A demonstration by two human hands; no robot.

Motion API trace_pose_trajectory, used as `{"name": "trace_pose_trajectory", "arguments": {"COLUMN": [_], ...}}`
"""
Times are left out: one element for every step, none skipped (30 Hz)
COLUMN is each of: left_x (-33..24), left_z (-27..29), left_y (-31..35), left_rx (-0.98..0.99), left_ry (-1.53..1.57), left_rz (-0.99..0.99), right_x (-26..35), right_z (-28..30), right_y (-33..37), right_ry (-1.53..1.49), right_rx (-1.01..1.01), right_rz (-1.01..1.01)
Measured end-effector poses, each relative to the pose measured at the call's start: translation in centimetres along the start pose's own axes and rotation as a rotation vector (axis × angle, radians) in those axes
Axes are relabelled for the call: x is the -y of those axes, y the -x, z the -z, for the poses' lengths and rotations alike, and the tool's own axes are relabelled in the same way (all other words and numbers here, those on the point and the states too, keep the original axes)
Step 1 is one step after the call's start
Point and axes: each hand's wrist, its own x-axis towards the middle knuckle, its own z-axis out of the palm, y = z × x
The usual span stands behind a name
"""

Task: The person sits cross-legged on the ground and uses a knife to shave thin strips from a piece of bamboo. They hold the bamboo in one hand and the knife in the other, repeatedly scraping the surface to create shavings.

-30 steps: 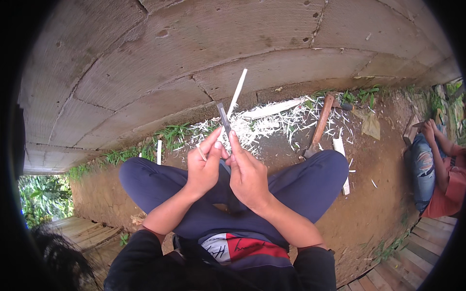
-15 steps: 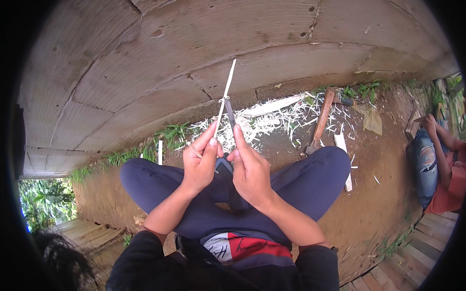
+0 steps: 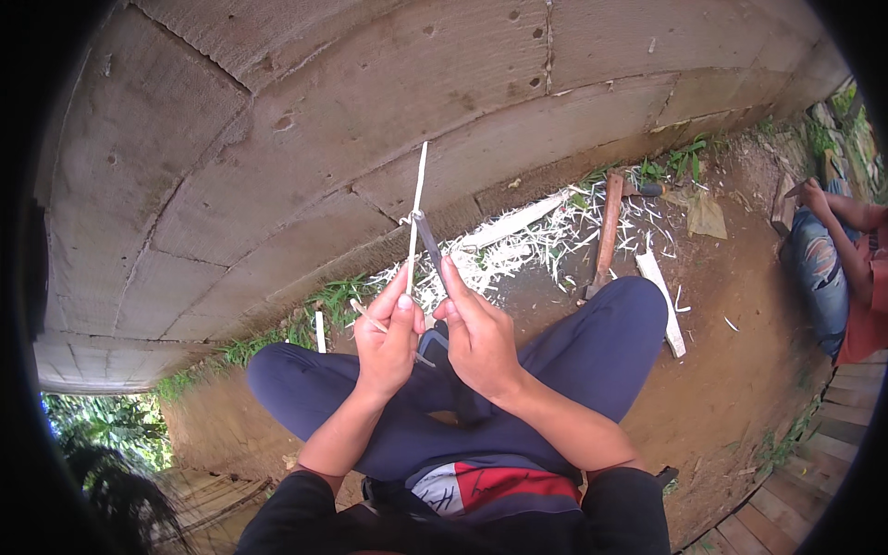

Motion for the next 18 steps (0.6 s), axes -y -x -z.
{"name": "trace_pose_trajectory", "arguments": {"left_x": [-0.1, -0.3, -0.1, -0.4, -0.9, -0.8, 0.3, 1.2, 1.8, 2.1, 2.4, 1.5, 1.8, 2.0, 2.2, 2.3, 2.5, 2.3], "left_z": [-0.2, -0.3, -0.6, -0.7, -1.0, -1.2, -1.4, -1.4, -1.2, -0.9, -0.7, -0.5, -0.4, -0.3, -0.4, -0.6, -0.7, -0.9], "left_y": [0.1, 0.1, 0.1, 0.3, 0.6, 1.2, 2.7, 3.4, 3.2, 3.0, 2.0, 1.7, 1.6, 1.6, 1.7, 1.9, 2.0, 2.0], "left_rx": [0.004, 0.008, 0.001, 0.033, 0.066, 0.097, 0.125, 0.136, 0.088, 0.039, -0.004, -0.028, -0.015, -0.004, 0.003, 0.01, 0.016, 0.02], "left_ry": [0.003, 0.006, 0.071, -0.01, -0.092, -0.171, -0.195, -0.106, -0.077, -0.049, -0.051, -0.04, -0.039, -0.039, -0.043, -0.046, -0.049, -0.048], "left_rz": [-0.002, -0.004, 0.011, 0.032, 0.05, 0.073, 0.094, 0.107, 0.072, 0.037, -0.011, 0.019, -0.002, -0.023, -0.035, -0.049, -0.062, -0.05], "right_x": [0.0, 0.0, 0.0, 0.1, 0.1, -0.2, 0.3, 0.9, 0.8, 0.8, 1.0, 1.0, 0.9, 1.0, 1.0, 0.8, 0.6, 0.6], "right_z": [0.0, 0.1, 0.2, 0.4, 0.7, 1.1, 2.2, 3.6, 4.8, 5.7, 5.9, 5.6, 5.1, 4.6, 4.1, 3.5, 3.0, 2.7], "right_y": [0.0, 0.1, 0.1, -0.1, -0.6, -1.1, -2.6, -4.3, -4.8, -5.0, -4.9, -4.3, -3.6, -3.1, -2.9, -2.6, -2.2, -2.0], "right_ry": [0.011, 0.023, 0.039, -0.054, -0.147, -0.24, -0.258, -0.276, -0.256, -0.237, -0.289, -0.351, -0.414, -0.478, -0.541, -0.548, -0.557, -0.562], "right_rx": [-0.008, -0.016, -0.03, -0.079, -0.128, -0.175, -0.318, -0.46, -0.484, -0.507, -0.513, -0.476, -0.438, -0.398, -0.335, -0.25, -0.194, -0.136], "right_rz": [0.018, 0.036, 0.051, -0.003, -0.056, -0.112, -0.108, -0.104, -0.059, -0.014, -0.023, -0.073, -0.122, -0.172, -0.229, -0.277, -0.289, -0.296]}}
